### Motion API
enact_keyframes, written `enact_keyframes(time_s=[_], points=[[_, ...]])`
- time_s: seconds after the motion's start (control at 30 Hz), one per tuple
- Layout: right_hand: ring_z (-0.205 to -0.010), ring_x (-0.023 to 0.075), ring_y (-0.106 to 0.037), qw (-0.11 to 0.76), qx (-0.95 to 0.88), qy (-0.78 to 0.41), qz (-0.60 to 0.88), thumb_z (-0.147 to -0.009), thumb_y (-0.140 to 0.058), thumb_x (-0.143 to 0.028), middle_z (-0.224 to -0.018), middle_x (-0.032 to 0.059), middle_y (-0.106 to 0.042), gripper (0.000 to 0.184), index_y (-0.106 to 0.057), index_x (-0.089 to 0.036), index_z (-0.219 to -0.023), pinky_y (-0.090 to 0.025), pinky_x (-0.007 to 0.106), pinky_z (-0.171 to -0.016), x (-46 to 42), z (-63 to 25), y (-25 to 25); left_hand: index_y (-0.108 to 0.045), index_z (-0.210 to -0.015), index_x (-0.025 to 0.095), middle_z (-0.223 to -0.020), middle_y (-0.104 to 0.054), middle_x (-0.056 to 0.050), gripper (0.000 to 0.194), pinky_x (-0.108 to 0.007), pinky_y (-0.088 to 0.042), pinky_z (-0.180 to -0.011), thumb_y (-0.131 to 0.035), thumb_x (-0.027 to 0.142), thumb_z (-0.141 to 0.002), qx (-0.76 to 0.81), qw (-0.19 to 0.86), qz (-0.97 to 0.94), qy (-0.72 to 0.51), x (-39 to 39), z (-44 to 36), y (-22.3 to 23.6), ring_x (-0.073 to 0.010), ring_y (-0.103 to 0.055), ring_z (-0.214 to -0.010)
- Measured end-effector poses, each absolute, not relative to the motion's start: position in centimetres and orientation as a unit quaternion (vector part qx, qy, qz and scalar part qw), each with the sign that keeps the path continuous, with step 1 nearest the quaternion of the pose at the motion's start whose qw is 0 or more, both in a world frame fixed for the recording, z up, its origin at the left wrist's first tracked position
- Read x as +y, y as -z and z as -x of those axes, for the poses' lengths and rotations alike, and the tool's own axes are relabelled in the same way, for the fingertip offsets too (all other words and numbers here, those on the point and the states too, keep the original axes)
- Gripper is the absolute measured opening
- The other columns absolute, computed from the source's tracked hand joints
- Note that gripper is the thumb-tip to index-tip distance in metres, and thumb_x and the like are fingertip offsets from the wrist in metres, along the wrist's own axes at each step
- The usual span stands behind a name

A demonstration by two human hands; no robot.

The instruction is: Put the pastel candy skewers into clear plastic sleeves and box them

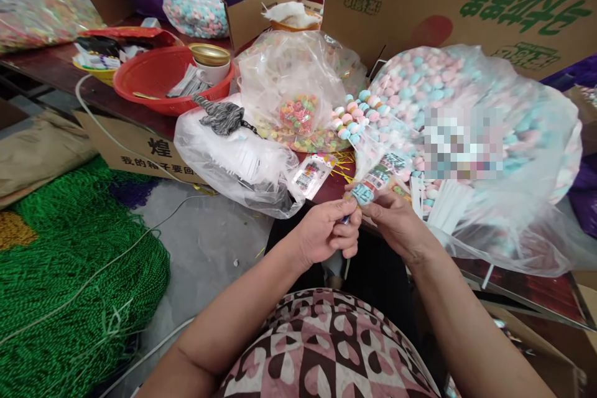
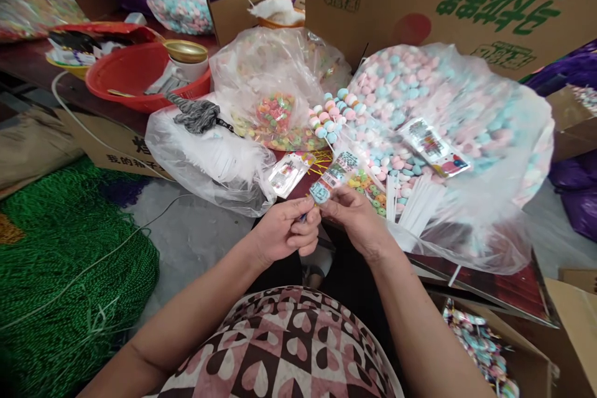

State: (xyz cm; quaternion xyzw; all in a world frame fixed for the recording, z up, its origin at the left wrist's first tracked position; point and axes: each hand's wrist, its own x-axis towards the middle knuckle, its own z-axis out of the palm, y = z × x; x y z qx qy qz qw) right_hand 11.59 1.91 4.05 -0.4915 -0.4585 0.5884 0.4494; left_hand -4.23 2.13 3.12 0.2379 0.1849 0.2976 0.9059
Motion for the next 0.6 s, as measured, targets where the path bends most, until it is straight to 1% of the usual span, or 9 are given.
enact_keyframes(time_s=[0.07,0.1,0.17,0.23,0.33,0.4,0.43,0.53,0.6], points=[[-0.092,0.0213,-0.068,0.416,-0.480,-0.621,0.459,-0.063,-0.085,-0.044,-0.100,0.0046,-0.074,0.043,-0.074,-0.025,-0.100,-0.054,0.036,-0.086,1.7,-12.5,-4.5,-0.050,-0.064,0.017,-0.045,-0.024,0.010,0.034,-0.022,-0.037,-0.039,-0.057,0.040,-0.088,0.159,0.928,-0.234,-0.242,1.9,4.3,-3.5,-0.0046,-0.024,-0.031],[-0.097,0.0234,-0.068,0.402,-0.492,-0.630,0.446,-0.063,-0.085,-0.046,-0.106,0.0055,-0.074,0.046,-0.074,-0.026,-0.103,-0.053,0.039,-0.089,1.6,-12.9,-4.6,-0.049,-0.063,0.017,-0.045,-0.023,0.010,0.036,-0.022,-0.037,-0.039,-0.057,0.041,-0.088,0.152,0.935,-0.231,-0.222,1.8,4.3,-3.7,-0.0047,-0.023,-0.030],[-0.098,0.0255,-0.069,0.397,-0.507,-0.629,0.436,-0.063,-0.085,-0.048,-0.103,0.0059,-0.076,0.039,-0.077,-0.025,-0.094,-0.053,0.043,-0.092,1.7,-13.4,-4.4,-0.047,-0.062,0.018,-0.045,-0.022,0.010,0.038,-0.022,-0.036,-0.039,-0.057,0.042,-0.089,0.147,0.943,-0.220,-0.201,1.8,4.1,-3.8,-0.0045,-0.022,-0.030],[-0.091,0.0252,-0.070,0.411,-0.507,-0.612,0.446,-0.061,-0.085,-0.049,-0.091,0.0051,-0.077,0.032,-0.079,-0.025,-0.082,-0.054,0.044,-0.090,1.9,-13.7,-3.9,-0.049,-0.064,0.017,-0.045,-0.022,0.010,0.037,-0.021,-0.036,-0.039,-0.056,0.042,-0.090,0.151,0.944,-0.211,-0.206,1.8,3.9,-3.8,-0.0043,-0.021,-0.030],[-0.082,0.0223,-0.071,0.454,-0.487,-0.578,0.471,-0.059,-0.087,-0.049,-0.082,0.0027,-0.077,0.030,-0.078,-0.026,-0.076,-0.055,0.042,-0.088,2.3,-13.4,-3.3,-0.052,-0.069,0.017,-0.047,-0.023,0.010,0.033,-0.020,-0.035,-0.039,-0.055,0.041,-0.092,0.157,0.938,-0.206,-0.232,2.0,3.7,-3.7,-0.0040,-0.021,-0.031],[-0.083,0.0210,-0.070,0.468,-0.485,-0.567,0.473,-0.061,-0.086,-0.050,-0.084,0.0020,-0.077,0.029,-0.078,-0.026,-0.077,-0.054,0.041,-0.089,2.4,-13.1,-3.2,-0.052,-0.069,0.017,-0.048,-0.022,0.010,0.032,-0.019,-0.034,-0.038,-0.054,0.039,-0.093,0.149,0.936,-0.202,-0.248,2.2,3.7,-3.6,-0.0041,-0.020,-0.031],[-0.086,0.0211,-0.070,0.461,-0.492,-0.572,0.466,-0.063,-0.085,-0.050,-0.088,0.0023,-0.077,0.029,-0.078,-0.026,-0.078,-0.054,0.040,-0.090,2.4,-13.1,-3.3,-0.052,-0.068,0.018,-0.047,-0.022,0.010,0.033,-0.020,-0.034,-0.038,-0.053,0.039,-0.093,0.141,0.937,-0.201,-0.249,2.3,3.7,-3.5,-0.0043,-0.020,-0.031],[-0.097,0.0231,-0.069,0.414,-0.530,-0.606,0.426,-0.071,-0.079,-0.050,-0.102,0.0043,-0.076,0.028,-0.079,-0.025,-0.082,-0.052,0.042,-0.095,2.4,-13.2,-3.7,-0.049,-0.063,0.018,-0.046,-0.020,0.010,0.038,-0.021,-0.033,-0.036,-0.050,0.040,-0.094,0.130,0.945,-0.202,-0.222,2.5,3.7,-3.3,-0.0049,-0.019,-0.030],[-0.097,0.0242,-0.069,0.391,-0.545,-0.614,0.416,-0.072,-0.078,-0.050,-0.100,0.0048,-0.076,0.027,-0.079,-0.024,-0.081,-0.051,0.043,-0.096,2.3,-13.5,-3.9,-0.048,-0.062,0.018,-0.045,-0.020,0.010,0.040,-0.021,-0.033,-0.035,-0.051,0.043,-0.093,0.144,0.947,-0.205,-0.202,2.4,3.8,-3.2,-0.0049,-0.019,-0.029]])
